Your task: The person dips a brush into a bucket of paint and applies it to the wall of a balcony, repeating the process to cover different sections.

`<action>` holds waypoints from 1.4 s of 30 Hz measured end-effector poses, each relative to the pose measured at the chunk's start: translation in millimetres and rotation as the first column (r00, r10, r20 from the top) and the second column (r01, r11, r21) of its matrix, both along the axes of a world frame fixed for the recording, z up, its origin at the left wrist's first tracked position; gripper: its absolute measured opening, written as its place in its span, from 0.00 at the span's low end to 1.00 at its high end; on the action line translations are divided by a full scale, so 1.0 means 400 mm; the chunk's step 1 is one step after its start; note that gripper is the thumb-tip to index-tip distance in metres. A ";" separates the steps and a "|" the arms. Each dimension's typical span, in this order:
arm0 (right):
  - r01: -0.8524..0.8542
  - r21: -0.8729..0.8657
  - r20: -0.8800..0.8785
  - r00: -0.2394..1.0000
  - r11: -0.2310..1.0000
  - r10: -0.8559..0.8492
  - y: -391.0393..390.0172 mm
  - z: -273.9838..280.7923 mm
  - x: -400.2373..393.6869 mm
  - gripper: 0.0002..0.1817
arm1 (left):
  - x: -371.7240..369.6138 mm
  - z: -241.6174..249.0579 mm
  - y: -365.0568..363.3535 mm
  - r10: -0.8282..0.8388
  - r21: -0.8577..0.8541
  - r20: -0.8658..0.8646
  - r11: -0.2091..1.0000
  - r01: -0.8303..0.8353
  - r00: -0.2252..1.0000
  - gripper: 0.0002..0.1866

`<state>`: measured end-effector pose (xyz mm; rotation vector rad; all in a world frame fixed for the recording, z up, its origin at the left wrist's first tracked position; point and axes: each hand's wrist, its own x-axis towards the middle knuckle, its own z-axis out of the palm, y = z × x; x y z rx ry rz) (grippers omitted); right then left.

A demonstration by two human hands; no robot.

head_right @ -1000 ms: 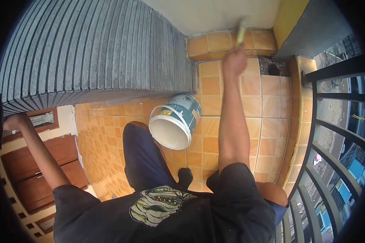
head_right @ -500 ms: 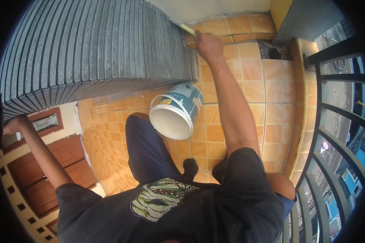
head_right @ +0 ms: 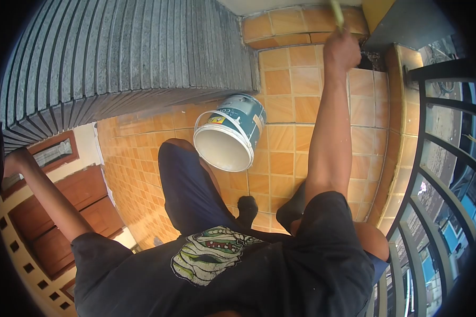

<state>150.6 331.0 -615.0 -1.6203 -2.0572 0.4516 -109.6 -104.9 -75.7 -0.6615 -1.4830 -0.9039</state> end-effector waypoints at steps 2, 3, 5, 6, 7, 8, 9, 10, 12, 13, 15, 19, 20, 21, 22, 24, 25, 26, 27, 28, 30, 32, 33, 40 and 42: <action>0.112 0.071 -0.094 0.990 0.991 -0.106 -0.015 -0.004 0.021 0.20 | -0.004 0.001 -0.004 0.015 0.008 -0.009 1.000 -0.015 1.000 0.34; 0.164 0.102 -0.180 0.973 0.981 -0.144 -0.029 0.003 0.009 0.20 | -0.006 0.001 -0.007 0.018 0.015 -0.011 1.000 -0.018 1.000 0.34; 0.086 -0.041 -0.232 0.968 0.995 -0.093 -0.047 0.004 -0.035 0.20 | -0.006 0.002 -0.013 0.029 0.023 -0.019 0.999 -0.028 0.999 0.34; 0.048 -0.116 -0.258 0.963 0.992 -0.077 -0.064 0.000 -0.059 0.19 | -0.010 0.002 -0.012 0.029 0.026 -0.020 0.999 -0.029 0.999 0.34; -0.013 -0.142 -0.247 0.969 0.990 -0.023 -0.101 0.001 -0.099 0.19 | -0.015 0.001 -0.012 0.030 0.029 -0.019 0.999 -0.029 0.999 0.34; -0.071 -0.169 -0.240 0.970 0.983 0.029 -0.144 0.007 -0.141 0.19 | -0.018 0.001 -0.011 0.027 0.031 -0.019 0.999 -0.027 0.999 0.34; -0.145 -0.196 -0.237 0.967 0.970 0.096 -0.184 0.021 -0.165 0.21 | -0.019 0.004 -0.013 0.028 0.040 -0.020 0.999 -0.027 0.999 0.34; -0.220 -0.224 -0.239 0.957 0.950 0.165 -0.214 0.027 -0.178 0.24 | -0.015 0.005 -0.015 0.026 0.045 -0.026 0.999 -0.025 0.999 0.34; -0.290 -0.201 -0.227 0.943 0.936 0.244 -0.238 0.038 -0.179 0.23 | -0.018 0.010 -0.022 0.030 0.053 -0.025 0.998 -0.029 0.999 0.34; -0.326 -0.189 -0.220 0.934 0.926 0.283 -0.242 0.045 -0.176 0.23 | -0.021 0.012 -0.025 0.034 0.056 -0.027 0.998 -0.032 0.999 0.34; -0.306 -0.237 -0.210 0.943 0.922 0.259 -0.231 0.091 -0.149 0.21 | -0.024 0.016 -0.032 0.038 0.062 -0.034 0.997 -0.036 0.999 0.33; -0.333 -0.133 -0.195 0.932 0.933 0.305 -0.247 0.120 -0.098 0.17 | -0.019 0.009 -0.025 0.043 0.069 -0.032 0.997 -0.041 0.999 0.34; -0.316 -0.118 -0.226 0.932 0.942 0.284 -0.258 0.118 -0.093 0.17 | -0.017 0.009 -0.019 0.037 0.071 -0.031 0.997 -0.035 0.999 0.34; -0.300 -0.105 -0.257 0.929 0.948 0.265 -0.276 0.113 -0.092 0.16 | -0.014 0.009 -0.017 0.036 0.073 -0.028 0.997 -0.034 0.999 0.34; -0.286 -0.095 -0.289 0.924 0.953 0.249 -0.290 0.104 -0.096 0.15 | -0.009 0.008 -0.014 0.036 0.072 -0.029 0.997 -0.034 0.999 0.34; -0.234 -0.324 -0.353 0.929 0.917 0.113 -0.294 0.078 -0.104 0.16 | 0.000 0.010 -0.010 0.035 0.070 -0.027 0.997 -0.033 0.999 0.34; -0.208 -0.435 -0.369 0.929 0.876 0.037 -0.295 0.063 -0.107 0.17 | 0.002 0.010 -0.008 0.032 0.070 -0.026 0.997 -0.031 0.999 0.34; -0.213 -0.435 -0.392 0.919 0.875 0.029 -0.299 0.049 -0.116 0.18 | 0.003 0.006 -0.006 0.032 0.068 -0.020 0.997 -0.030 0.999 0.34; -0.218 -0.433 -0.416 0.909 0.875 0.020 -0.299 0.041 -0.131 0.19 | 0.003 0.005 -0.006 0.025 0.071 -0.019 0.997 -0.024 0.999 0.34; -0.224 -0.430 -0.442 0.897 0.875 0.012 -0.291 0.035 -0.151 0.21 | 0.006 0.005 -0.006 0.026 0.071 -0.019 0.997 -0.024 0.999 0.34; -0.270 -0.482 -0.446 0.894 0.833 0.032 -0.247 0.030 -0.203 0.23 | 0.009 0.006 -0.010 0.019 0.072 -0.018 0.997 -0.018 1.000 0.34; -0.306 -0.495 -0.521 0.854 0.813 0.005 -0.236 0.049 -0.215 0.24 | 0.008 0.004 -0.007 0.003 0.059 -0.011 0.998 -0.002 1.000 0.34; -0.320 -0.473 -0.591 0.806 0.821 -0.026 -0.239 0.077 -0.221 0.24 | 0.003 0.002 -0.003 -0.005 0.054 -0.005 0.999 0.005 1.000 0.35; -0.170 -0.456 -0.470 0.879 0.873 -0.074 -0.284 0.090 -0.164 0.23 | 0.053 -0.026 0.052 -0.006 0.069 0.041 0.998 0.003 0.999 0.35; -0.191 -0.444 -0.467 0.883 0.875 -0.044 -0.269 0.085 -0.199 0.24 | 0.014 -0.005 0.000 0.109 0.103 -0.002 0.989 -0.109 0.994 0.35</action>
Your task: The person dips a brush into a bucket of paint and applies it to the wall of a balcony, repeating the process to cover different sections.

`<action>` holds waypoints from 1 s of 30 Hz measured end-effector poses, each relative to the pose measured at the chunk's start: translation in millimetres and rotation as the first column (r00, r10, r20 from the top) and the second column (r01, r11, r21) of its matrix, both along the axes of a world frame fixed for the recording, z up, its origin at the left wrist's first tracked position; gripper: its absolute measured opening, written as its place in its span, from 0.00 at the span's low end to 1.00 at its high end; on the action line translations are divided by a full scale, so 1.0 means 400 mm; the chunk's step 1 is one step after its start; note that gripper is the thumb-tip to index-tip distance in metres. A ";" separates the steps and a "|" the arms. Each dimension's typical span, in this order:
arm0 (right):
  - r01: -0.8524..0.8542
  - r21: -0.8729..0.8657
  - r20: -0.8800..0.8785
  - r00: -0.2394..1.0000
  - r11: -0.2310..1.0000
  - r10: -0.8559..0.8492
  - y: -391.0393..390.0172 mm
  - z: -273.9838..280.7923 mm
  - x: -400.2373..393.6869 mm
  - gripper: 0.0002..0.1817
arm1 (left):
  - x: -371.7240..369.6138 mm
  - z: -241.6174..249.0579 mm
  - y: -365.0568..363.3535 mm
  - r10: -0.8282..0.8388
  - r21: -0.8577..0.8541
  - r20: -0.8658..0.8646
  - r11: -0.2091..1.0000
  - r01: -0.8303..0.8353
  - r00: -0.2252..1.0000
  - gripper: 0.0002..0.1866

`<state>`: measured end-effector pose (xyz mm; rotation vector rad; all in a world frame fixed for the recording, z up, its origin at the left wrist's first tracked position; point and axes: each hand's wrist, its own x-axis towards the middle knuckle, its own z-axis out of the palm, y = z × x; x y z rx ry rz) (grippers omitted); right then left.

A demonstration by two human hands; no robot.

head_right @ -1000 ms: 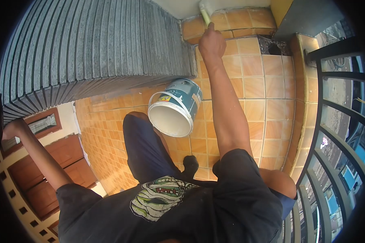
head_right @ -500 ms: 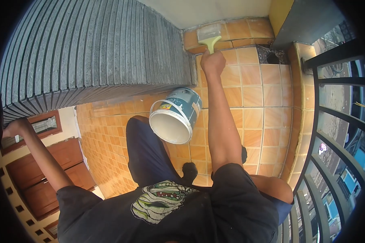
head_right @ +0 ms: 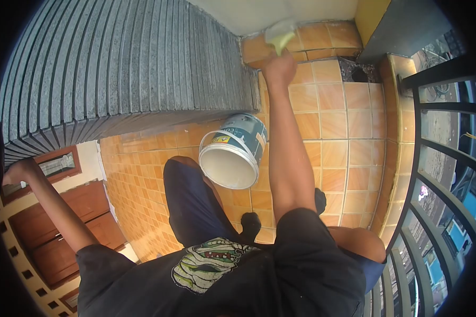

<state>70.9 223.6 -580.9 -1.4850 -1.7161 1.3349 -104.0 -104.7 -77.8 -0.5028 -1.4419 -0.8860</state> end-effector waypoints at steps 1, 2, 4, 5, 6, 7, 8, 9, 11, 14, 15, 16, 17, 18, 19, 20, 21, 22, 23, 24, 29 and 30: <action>-0.042 0.031 -0.016 0.999 0.999 0.043 0.008 0.013 -0.025 0.24 | -0.015 0.008 -0.019 0.074 0.008 -0.028 0.997 -0.074 0.997 0.34; -0.078 0.065 -0.033 0.996 0.995 0.081 0.017 0.024 -0.038 0.24 | -0.025 0.009 -0.027 0.069 0.002 -0.024 0.998 -0.069 0.997 0.34; -0.159 0.112 -0.043 0.985 0.981 0.164 0.006 0.032 -0.009 0.23 | -0.025 0.011 -0.027 0.057 -0.003 -0.024 0.998 -0.057 0.998 0.34; -0.205 0.140 -0.017 0.978 0.969 0.209 -0.006 0.016 0.011 0.22 | -0.024 0.014 -0.028 0.053 -0.006 -0.024 0.999 -0.053 0.998 0.33; -0.250 0.172 0.007 0.967 0.953 0.253 -0.010 0.008 0.021 0.21 | -0.029 0.017 -0.028 0.038 -0.009 -0.032 0.999 -0.038 0.999 0.33; -0.305 0.227 0.027 0.951 0.925 0.307 -0.015 0.000 0.025 0.21 | -0.027 0.016 -0.028 0.033 -0.007 -0.033 0.999 -0.033 0.999 0.33; -0.361 0.278 0.051 0.931 0.890 0.362 -0.022 -0.009 0.028 0.20 | -0.026 0.017 -0.029 0.029 -0.012 -0.035 0.999 -0.030 0.999 0.33; -0.418 0.324 0.077 0.906 0.849 0.417 -0.028 -0.010 0.028 0.20 | -0.026 0.020 -0.030 0.028 -0.016 -0.039 0.999 -0.029 0.999 0.33; -0.413 0.331 0.205 0.909 0.849 0.363 0.005 -0.017 0.020 0.19 | -0.027 0.019 -0.028 0.022 -0.032 -0.035 0.999 -0.023 0.999 0.33; -0.391 0.332 0.309 0.905 0.859 0.292 0.109 -0.031 0.027 0.19 | -0.032 0.020 -0.021 0.011 -0.048 -0.027 0.999 -0.013 1.000 0.32; -0.376 0.267 0.305 0.907 0.887 0.292 0.146 -0.027 0.041 0.20 | -0.031 0.021 -0.021 0.011 -0.051 -0.029 0.999 -0.013 1.000 0.32; -0.360 0.201 0.299 0.908 0.911 0.293 0.176 -0.031 0.054 0.22 | -0.028 0.025 -0.022 0.007 -0.054 -0.028 0.999 -0.008 1.000 0.32; -0.322 0.196 0.289 0.922 0.926 0.259 0.197 -0.044 0.067 0.23 | -0.028 0.025 -0.025 0.006 -0.060 -0.029 0.998 -0.008 1.000 0.32; -0.285 0.189 0.281 0.933 0.940 0.226 0.215 -0.063 0.082 0.24 | -0.027 0.027 -0.028 0.008 -0.066 -0.029 0.998 -0.010 1.000 0.32; -0.246 0.185 0.274 0.943 0.952 0.190 0.228 -0.072 0.091 0.25 | -0.028 0.028 -0.030 0.009 -0.069 -0.029 0.998 -0.011 1.000 0.31; -0.195 0.199 0.266 0.954 0.960 0.139 0.235 -0.082 0.096 0.25 | -0.030 0.029 -0.033 0.007 -0.071 -0.029 0.997 -0.009 1.000 0.31; -0.146 0.211 0.259 0.962 0.967 0.088 0.236 -0.084 0.102 0.26 | -0.030 0.029 -0.034 0.006 -0.078 -0.029 0.997 -0.008 1.000 0.31; -0.097 0.224 0.254 0.966 0.970 0.038 0.237 -0.085 0.110 0.26 | -0.034 0.029 -0.036 0.006 -0.084 -0.029 0.996 -0.009 1.000 0.31; -0.065 0.198 0.264 0.965 0.978 0.011 0.245 -0.083 0.121 0.26 | -0.036 0.028 -0.038 0.010 -0.090 -0.028 0.996 -0.012 1.000 0.31; -0.015 0.198 0.263 0.964 0.980 -0.038 0.248 -0.081 0.139 0.26 | -0.038 0.029 -0.043 0.012 -0.094 -0.029 0.995 -0.015 0.999 0.31; 0.243 0.203 0.247 0.925 0.948 -0.290 0.312 -0.086 0.211 0.27 | -0.043 0.021 -0.057 0.029 -0.090 -0.036 0.995 -0.032 0.999 0.30; 0.281 0.219 0.229 0.916 0.934 -0.329 0.325 -0.074 0.222 0.27 | -0.048 0.018 -0.064 0.032 -0.087 -0.032 0.996 -0.035 0.999 0.30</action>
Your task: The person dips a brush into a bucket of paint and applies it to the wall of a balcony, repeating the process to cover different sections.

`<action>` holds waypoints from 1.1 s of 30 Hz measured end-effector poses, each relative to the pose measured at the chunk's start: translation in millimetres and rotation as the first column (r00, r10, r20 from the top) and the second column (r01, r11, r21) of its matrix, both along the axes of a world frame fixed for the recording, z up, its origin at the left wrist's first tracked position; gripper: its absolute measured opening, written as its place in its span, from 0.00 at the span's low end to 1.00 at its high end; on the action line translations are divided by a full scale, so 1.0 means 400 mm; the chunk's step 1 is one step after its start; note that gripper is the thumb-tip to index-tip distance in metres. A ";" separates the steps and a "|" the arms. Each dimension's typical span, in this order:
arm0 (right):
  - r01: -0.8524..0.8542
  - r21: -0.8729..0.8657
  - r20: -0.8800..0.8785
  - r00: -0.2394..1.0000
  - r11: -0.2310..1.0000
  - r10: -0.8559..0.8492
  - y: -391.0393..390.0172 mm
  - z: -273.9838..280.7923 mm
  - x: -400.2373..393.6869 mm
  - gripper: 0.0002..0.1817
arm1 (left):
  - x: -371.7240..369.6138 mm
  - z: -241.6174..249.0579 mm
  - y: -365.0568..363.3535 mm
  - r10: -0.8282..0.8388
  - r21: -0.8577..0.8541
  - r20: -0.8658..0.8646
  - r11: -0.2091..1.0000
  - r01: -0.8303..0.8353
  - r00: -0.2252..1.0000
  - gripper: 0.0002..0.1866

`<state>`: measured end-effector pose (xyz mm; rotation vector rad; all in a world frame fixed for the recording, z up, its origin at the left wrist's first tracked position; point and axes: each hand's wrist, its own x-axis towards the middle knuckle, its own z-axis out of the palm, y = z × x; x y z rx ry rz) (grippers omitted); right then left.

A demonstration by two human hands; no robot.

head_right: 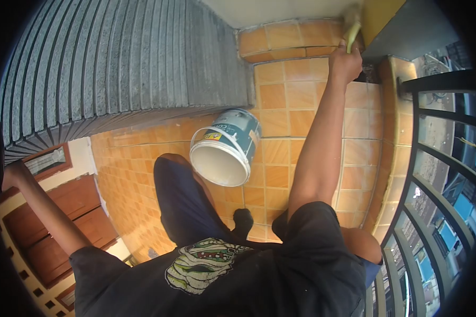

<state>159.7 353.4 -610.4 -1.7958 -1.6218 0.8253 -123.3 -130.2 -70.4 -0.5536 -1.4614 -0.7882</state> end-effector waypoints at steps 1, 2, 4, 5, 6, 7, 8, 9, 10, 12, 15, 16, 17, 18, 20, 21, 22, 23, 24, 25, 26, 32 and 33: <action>0.035 0.016 -0.012 0.999 0.999 -0.035 0.005 0.009 0.007 0.26 | -0.007 -0.005 -0.002 -0.001 -0.001 0.001 1.000 0.001 1.000 0.30; 0.071 0.030 -0.027 0.997 0.997 -0.071 0.009 0.017 0.011 0.26 | -0.011 -0.005 -0.007 0.004 0.000 0.007 1.000 -0.004 1.000 0.30; 0.022 0.079 0.016 1.000 0.997 -0.023 0.007 0.021 -0.013 0.23 | -0.020 -0.002 -0.010 0.000 0.000 0.007 1.000 0.000 1.000 0.29; 0.013 0.103 0.026 1.000 0.995 -0.016 0.004 0.003 -0.036 0.22 | -0.023 0.002 -0.015 -0.002 0.004 0.007 1.000 0.002 1.000 0.29; -0.056 0.048 0.006 0.998 0.997 0.056 -0.013 0.020 -0.058 0.22 | -0.025 0.001 -0.019 -0.003 0.005 0.006 1.000 0.003 1.000 0.29; -0.125 -0.007 -0.018 0.992 0.992 0.125 -0.036 0.038 -0.086 0.21 | -0.029 0.004 -0.021 -0.005 0.005 0.008 1.000 0.005 1.000 0.29; -0.165 0.059 -0.105 0.980 0.985 0.170 -0.058 -0.003 -0.128 0.19 | -0.031 0.003 -0.019 -0.012 0.003 0.009 1.000 0.012 1.000 0.29; -0.195 0.103 -0.160 0.965 0.975 0.210 -0.104 0.011 -0.153 0.20 | -0.037 0.001 -0.016 -0.017 0.000 0.015 1.000 0.017 1.000 0.29; -0.273 0.061 -0.153 0.948 0.960 0.279 -0.149 0.019 -0.168 0.21 | -0.040 -0.002 -0.009 -0.027 -0.004 0.018 1.000 0.027 0.999 0.29; -0.400 0.025 -0.157 0.904 0.916 0.398 -0.227 0.033 -0.173 0.22 | -0.053 0.001 -0.009 -0.031 -0.005 0.019 0.999 0.031 0.999 0.29; -0.434 0.012 -0.149 0.890 0.901 0.431 -0.230 0.028 -0.114 0.23 | -0.053 0.018 -0.026 -0.037 0.001 0.009 0.999 0.037 0.999 0.28; -0.430 -0.002 -0.143 0.894 0.903 0.425 -0.213 0.027 -0.092 0.23 | -0.051 0.024 -0.029 -0.040 0.000 0.006 0.999 0.040 0.999 0.28; -0.340 0.001 -0.158 0.929 0.941 0.335 -0.196 0.026 -0.076 0.22 | -0.052 0.027 -0.032 -0.043 -0.005 0.003 0.999 0.043 0.999 0.28; -0.250 0.003 -0.173 0.954 0.968 0.246 -0.178 0.031 -0.059 0.21 | -0.054 0.031 -0.039 -0.043 -0.009 0.000 0.999 0.043 0.999 0.28; -0.120 0.005 -0.173 0.978 0.993 0.119 -0.137 0.056 -0.046 0.20 | -0.059 0.046 -0.055 -0.054 -0.035 -0.027 0.998 0.053 0.998 0.28; -0.079 0.004 -0.155 0.985 0.997 0.079 -0.109 0.081 -0.046 0.20 | -0.072 0.059 -0.067 -0.118 0.018 -0.035 0.993 0.119 0.992 0.28; -0.035 0.005 -0.137 0.990 0.999 0.035 -0.090 0.093 -0.054 0.20 | -0.067 0.059 -0.065 -0.149 0.020 -0.025 0.989 0.149 0.989 0.27; -0.020 -0.016 -0.148 0.989 1.000 0.017 -0.088 0.096 -0.069 0.19 | -0.063 0.059 -0.062 -0.179 0.022 -0.014 0.984 0.179 0.984 0.27; -0.145 -0.047 -0.149 0.979 0.988 0.137 -0.104 0.063 -0.094 0.20 | -0.059 0.058 -0.059 -0.209 0.025 -0.004 0.978 0.209 0.978 0.26; -0.262 -0.076 -0.153 0.957 0.962 0.248 -0.128 0.025 -0.122 0.21 | -0.081 0.068 -0.095 -0.204 0.029 0.024 0.979 0.203 0.979 0.26; -0.334 -0.055 -0.142 0.935 0.941 0.324 -0.182 0.038 -0.147 0.22 | -0.089 0.073 -0.104 -0.220 0.018 0.048 0.975 0.220 0.974 0.25; -0.573 0.047 -0.177 0.801 0.818 0.571 -0.304 0.028 -0.120 0.23 | 0.003 0.016 -0.006 -0.073 -0.039 0.008 0.997 0.073 0.997 0.28; -0.467 0.026 -0.145 0.873 0.884 0.466 -0.283 0.014 -0.114 0.22 | 0.002 0.013 -0.012 -0.031 -0.049 0.001 0.998 0.031 1.000 0.29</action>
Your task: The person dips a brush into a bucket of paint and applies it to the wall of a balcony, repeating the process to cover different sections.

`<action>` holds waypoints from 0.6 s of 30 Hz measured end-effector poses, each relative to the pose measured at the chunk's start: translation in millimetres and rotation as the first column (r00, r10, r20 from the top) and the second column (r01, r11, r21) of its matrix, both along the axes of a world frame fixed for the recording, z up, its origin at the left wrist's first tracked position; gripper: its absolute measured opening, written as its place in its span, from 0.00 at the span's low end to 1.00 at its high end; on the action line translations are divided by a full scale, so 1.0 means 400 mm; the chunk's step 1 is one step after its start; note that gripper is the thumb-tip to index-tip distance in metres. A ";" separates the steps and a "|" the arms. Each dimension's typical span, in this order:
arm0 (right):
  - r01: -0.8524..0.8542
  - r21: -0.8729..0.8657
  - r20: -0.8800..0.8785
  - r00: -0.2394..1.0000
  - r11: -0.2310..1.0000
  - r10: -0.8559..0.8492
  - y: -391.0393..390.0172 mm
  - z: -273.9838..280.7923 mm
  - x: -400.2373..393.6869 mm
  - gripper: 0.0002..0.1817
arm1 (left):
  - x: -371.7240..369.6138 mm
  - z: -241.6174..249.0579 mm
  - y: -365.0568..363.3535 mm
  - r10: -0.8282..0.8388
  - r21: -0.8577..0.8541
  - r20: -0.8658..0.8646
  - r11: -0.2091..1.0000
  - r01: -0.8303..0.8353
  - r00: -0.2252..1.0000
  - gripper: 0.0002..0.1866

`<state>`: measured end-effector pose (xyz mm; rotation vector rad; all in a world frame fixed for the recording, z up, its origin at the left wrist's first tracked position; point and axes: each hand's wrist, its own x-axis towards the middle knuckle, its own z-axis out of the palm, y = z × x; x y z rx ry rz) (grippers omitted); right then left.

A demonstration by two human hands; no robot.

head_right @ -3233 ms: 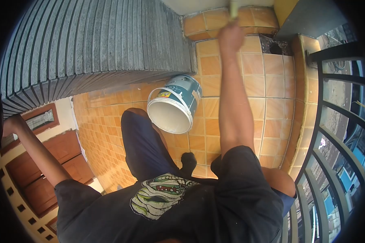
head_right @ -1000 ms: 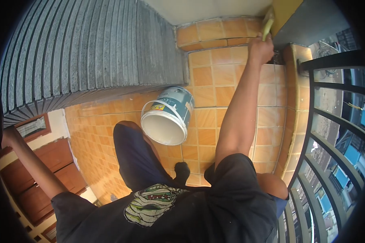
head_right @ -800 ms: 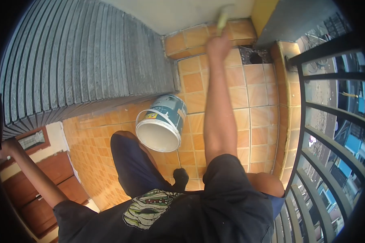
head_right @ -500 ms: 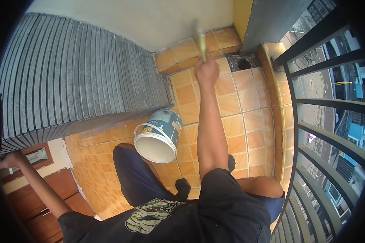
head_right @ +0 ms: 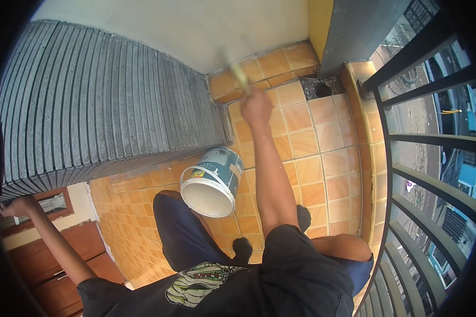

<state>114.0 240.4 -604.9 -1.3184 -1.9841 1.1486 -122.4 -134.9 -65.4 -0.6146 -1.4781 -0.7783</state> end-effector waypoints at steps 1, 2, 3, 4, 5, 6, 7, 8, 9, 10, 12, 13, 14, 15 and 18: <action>0.141 0.009 -0.007 0.990 0.990 -0.141 0.032 0.012 0.015 0.23 | 0.005 -0.006 0.008 0.023 -0.004 -0.004 1.000 -0.023 1.000 0.28; 0.282 0.015 -0.014 0.959 0.959 -0.282 0.069 0.022 0.031 0.23 | 0.010 -0.012 0.016 0.047 -0.009 -0.008 0.999 -0.047 0.999 0.28; 0.381 0.045 -0.007 0.924 0.923 -0.381 0.110 0.030 0.040 0.23 | 0.014 -0.018 0.024 0.070 -0.013 -0.012 0.997 -0.070 0.997 0.28; 0.474 0.075 -0.001 0.880 0.878 -0.475 0.149 0.044 0.041 0.24 | 0.022 -0.021 0.036 0.070 -0.011 -0.014 0.997 -0.070 0.997 0.27; 0.462 0.085 0.024 0.885 0.883 -0.465 0.183 0.057 0.039 0.22 | 0.029 -0.025 0.047 0.071 -0.009 -0.015 0.997 -0.072 0.997 0.27; 0.447 0.092 0.051 0.890 0.890 -0.453 0.210 0.073 0.037 0.21 | 0.038 -0.028 0.054 0.075 -0.011 -0.015 0.997 -0.075 0.997 0.26; 0.432 0.098 0.079 0.894 0.896 -0.440 0.227 0.073 0.029 0.20 | 0.045 -0.029 0.060 0.078 -0.014 -0.016 0.997 -0.078 0.997 0.26; 0.421 0.059 0.032 0.905 0.905 -0.423 0.217 0.069 0.004 0.20 | 0.050 -0.029 0.064 0.080 -0.017 -0.015 0.997 -0.080 0.997 0.25; 0.333 0.048 0.043 0.941 0.942 -0.335 0.189 0.067 0.000 0.21 | 0.045 -0.030 0.060 0.069 0.005 -0.004 0.998 -0.069 0.998 0.25; 0.249 0.045 0.043 0.967 0.968 -0.251 0.163 0.071 -0.002 0.23 | 0.040 -0.031 0.056 0.058 0.028 0.007 0.998 -0.058 0.998 0.25; 0.122 0.044 0.042 0.991 0.992 -0.124 0.105 0.065 0.012 0.23 | 0.018 -0.023 0.034 0.026 0.071 0.037 0.997 -0.029 0.999 0.25; 0.078 0.053 0.036 0.996 0.996 -0.080 0.079 0.057 0.017 0.23 | 0.019 -0.025 0.037 0.019 0.077 0.044 0.997 -0.022 0.999 0.25; 0.030 0.064 0.027 0.999 0.997 -0.032 0.069 0.052 0.019 0.22 | 0.028 -0.025 0.041 0.033 0.053 0.033 0.998 -0.034 0.999 0.25; 0.072 0.060 0.034 0.997 0.996 -0.074 0.075 0.053 0.029 0.23 | 0.031 -0.023 0.043 0.040 0.048 0.035 0.998 -0.042 0.999 0.26; 0.225 0.027 0.056 0.972 0.974 -0.227 0.139 0.069 0.077 0.24 | 0.042 -0.025 0.052 0.054 0.057 0.051 0.997 -0.057 0.997 0.28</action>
